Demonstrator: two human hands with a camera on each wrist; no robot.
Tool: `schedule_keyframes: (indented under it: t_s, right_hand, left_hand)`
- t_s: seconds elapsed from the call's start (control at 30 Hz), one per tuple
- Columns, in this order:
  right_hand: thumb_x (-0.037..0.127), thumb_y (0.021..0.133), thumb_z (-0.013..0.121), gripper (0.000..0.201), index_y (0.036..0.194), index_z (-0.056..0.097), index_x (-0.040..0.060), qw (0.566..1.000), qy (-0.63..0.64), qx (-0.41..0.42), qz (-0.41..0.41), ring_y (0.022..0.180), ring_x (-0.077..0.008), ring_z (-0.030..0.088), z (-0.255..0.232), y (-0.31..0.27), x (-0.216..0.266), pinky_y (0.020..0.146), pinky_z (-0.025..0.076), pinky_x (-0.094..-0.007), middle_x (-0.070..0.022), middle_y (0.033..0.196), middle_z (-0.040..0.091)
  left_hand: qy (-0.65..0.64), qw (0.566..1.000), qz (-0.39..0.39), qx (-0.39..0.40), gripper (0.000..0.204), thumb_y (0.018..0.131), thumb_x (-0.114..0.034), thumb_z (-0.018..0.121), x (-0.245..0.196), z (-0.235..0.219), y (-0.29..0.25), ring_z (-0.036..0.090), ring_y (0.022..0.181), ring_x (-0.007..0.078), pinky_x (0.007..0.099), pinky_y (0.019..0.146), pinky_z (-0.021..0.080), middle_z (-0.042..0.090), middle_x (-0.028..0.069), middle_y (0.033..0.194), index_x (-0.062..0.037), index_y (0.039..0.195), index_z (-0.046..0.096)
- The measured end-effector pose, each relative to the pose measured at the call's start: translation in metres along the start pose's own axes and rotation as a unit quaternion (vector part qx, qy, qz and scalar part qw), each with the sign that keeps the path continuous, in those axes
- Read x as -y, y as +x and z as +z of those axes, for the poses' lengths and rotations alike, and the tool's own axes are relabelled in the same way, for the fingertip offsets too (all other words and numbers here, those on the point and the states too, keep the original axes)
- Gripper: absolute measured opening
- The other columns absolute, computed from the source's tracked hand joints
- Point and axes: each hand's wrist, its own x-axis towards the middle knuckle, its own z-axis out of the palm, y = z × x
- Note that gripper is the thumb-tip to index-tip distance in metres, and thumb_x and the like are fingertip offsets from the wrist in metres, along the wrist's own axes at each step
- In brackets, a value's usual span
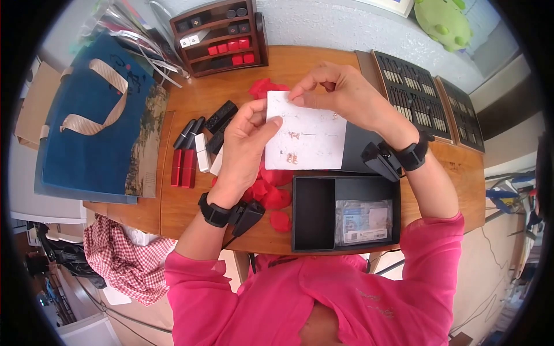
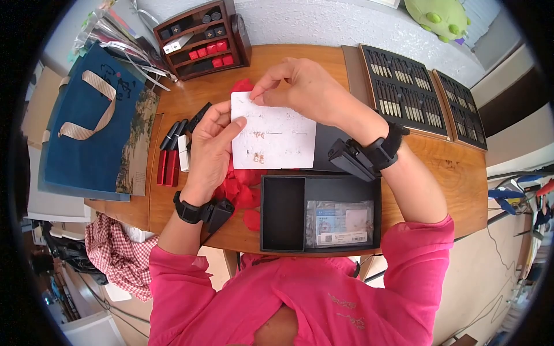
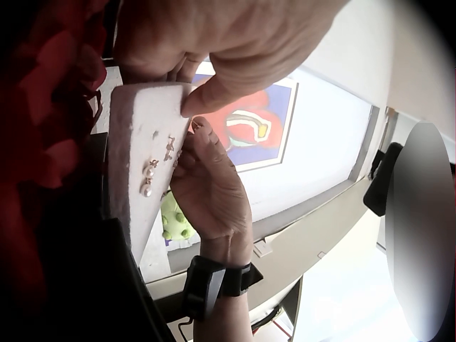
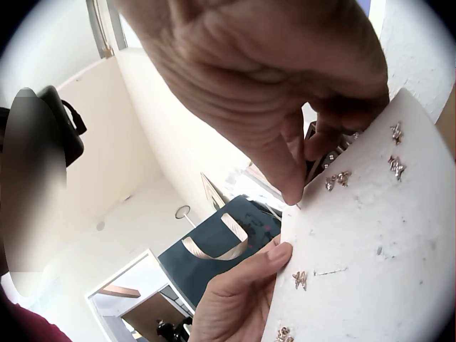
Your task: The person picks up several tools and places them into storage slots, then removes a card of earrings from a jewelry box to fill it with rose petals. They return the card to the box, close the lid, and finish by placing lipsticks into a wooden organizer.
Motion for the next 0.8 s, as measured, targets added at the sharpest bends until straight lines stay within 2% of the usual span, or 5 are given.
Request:
schedule_keyframes:
  t_s: [0.07,0.17,0.27,0.8]
  right_hand:
    - [0.014,0.082,0.071,0.015,0.092,0.074,0.0036,0.999,0.021,0.008,0.024,0.088,-0.0159,0.062,-0.002,0.0,0.006,0.083,0.046,-0.0288,-0.0082,0.088,0.069]
    - [0.013,0.083,0.072,0.015,0.093,0.074,0.002,0.998,0.057,0.017,0.034,0.087,-0.0137,0.061,-0.001,0.0,0.003,0.08,0.047,-0.0268,-0.0073,0.089,0.069]
    - [0.022,0.084,0.075,0.015,0.096,0.077,0.0132,0.997,0.067,0.014,0.02,0.069,-0.0072,0.038,0.001,0.0,-0.009,0.062,0.03,-0.0235,0.006,0.077,0.061]
    - [0.02,0.083,0.075,0.013,0.091,0.075,0.0099,0.998,0.054,0.009,0.041,0.066,-0.0044,0.038,0.003,0.0,-0.002,0.059,0.031,-0.0209,0.0075,0.076,0.059]
  left_hand:
    - [0.002,1.0,0.0,0.001,0.028,0.092,0.001,0.058,-0.001,0.0,0.0,0.063,0.095,0.012,0.0257,0.085,0.05,0.066,0.0106,0.106,0.0028,0.119,0.054]
    - [0.004,1.0,-0.002,0.0,0.028,0.092,0.001,0.059,-0.001,0.0,0.0,0.063,0.095,0.0119,0.0256,0.084,0.05,0.066,0.0106,0.106,0.003,0.119,0.054]
    - [0.006,1.0,-0.005,0.0,0.028,0.092,0.001,0.059,0.0,0.0,0.0,0.063,0.094,0.0117,0.0254,0.084,0.05,0.066,0.0107,0.106,0.0031,0.119,0.054]
    - [0.054,0.998,0.033,0.011,0.029,0.092,-0.001,0.061,-0.003,0.003,-0.003,0.061,0.097,0.0108,0.0251,0.085,0.049,0.065,0.0094,0.107,0.0013,0.12,0.053]
